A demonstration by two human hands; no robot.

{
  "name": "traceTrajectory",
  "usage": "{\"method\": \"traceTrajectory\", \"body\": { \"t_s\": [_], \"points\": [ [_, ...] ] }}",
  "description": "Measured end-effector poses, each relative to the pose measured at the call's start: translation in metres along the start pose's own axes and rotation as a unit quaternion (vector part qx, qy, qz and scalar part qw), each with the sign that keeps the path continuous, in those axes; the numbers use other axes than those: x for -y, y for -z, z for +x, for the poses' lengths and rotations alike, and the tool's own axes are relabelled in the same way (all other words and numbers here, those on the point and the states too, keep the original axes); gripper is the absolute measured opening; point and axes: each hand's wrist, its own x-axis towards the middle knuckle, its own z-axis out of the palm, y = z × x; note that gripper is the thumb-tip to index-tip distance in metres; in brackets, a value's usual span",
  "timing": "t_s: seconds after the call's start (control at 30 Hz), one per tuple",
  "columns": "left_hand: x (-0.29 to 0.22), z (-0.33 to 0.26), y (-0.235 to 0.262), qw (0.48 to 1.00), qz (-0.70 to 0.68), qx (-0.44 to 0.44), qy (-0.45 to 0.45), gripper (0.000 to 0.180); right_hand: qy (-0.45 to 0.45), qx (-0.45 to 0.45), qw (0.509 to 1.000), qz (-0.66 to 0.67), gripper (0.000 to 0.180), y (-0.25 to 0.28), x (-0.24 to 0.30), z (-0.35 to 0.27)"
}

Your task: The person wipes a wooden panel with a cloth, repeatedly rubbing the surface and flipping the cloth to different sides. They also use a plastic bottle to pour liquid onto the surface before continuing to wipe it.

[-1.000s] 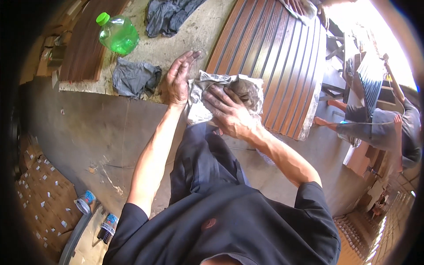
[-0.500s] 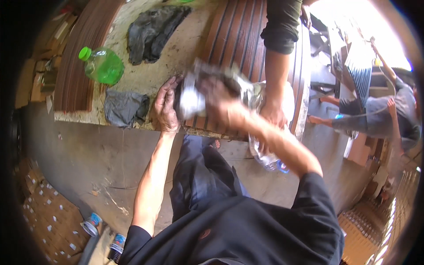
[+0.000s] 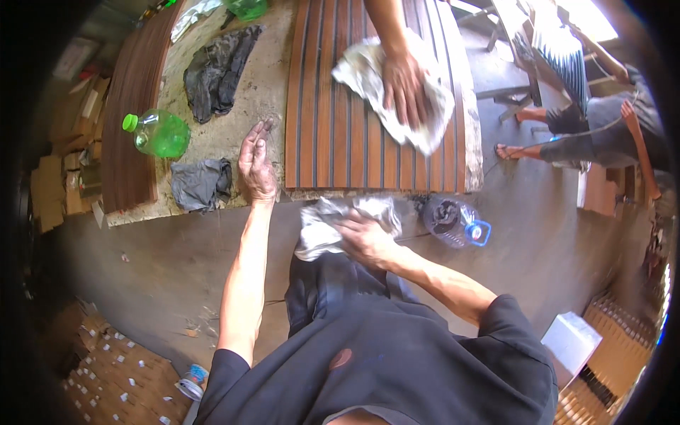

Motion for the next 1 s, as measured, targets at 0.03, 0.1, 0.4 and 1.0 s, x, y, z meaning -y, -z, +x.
{"method": "traceTrajectory", "body": {
  "t_s": [0.03,0.1,0.4,1.0],
  "points": [
    [0.005,-0.001,-0.002,1.0,0.002,0.017,0.002,0.05,-0.136,0.108,0.984,0.048,0.028,0.003,-0.003,-0.024],
    [0.008,-0.001,0.008,0.984,0.165,0.063,-0.039,0.049,-0.408,-0.006,0.861,0.305,0.033,0.0,0.01,-0.061],
    [0.012,0.075,-0.012,0.802,0.43,0.314,-0.27,0.04,-0.36,-0.491,0.793,0.032,0.02,0.062,0.04,-0.074],
    [0.036,0.118,-0.03,0.749,0.398,0.397,-0.351,0.046,-0.344,-0.36,0.83,-0.25,0.039,-0.109,0.096,0.121]
  ]
}}
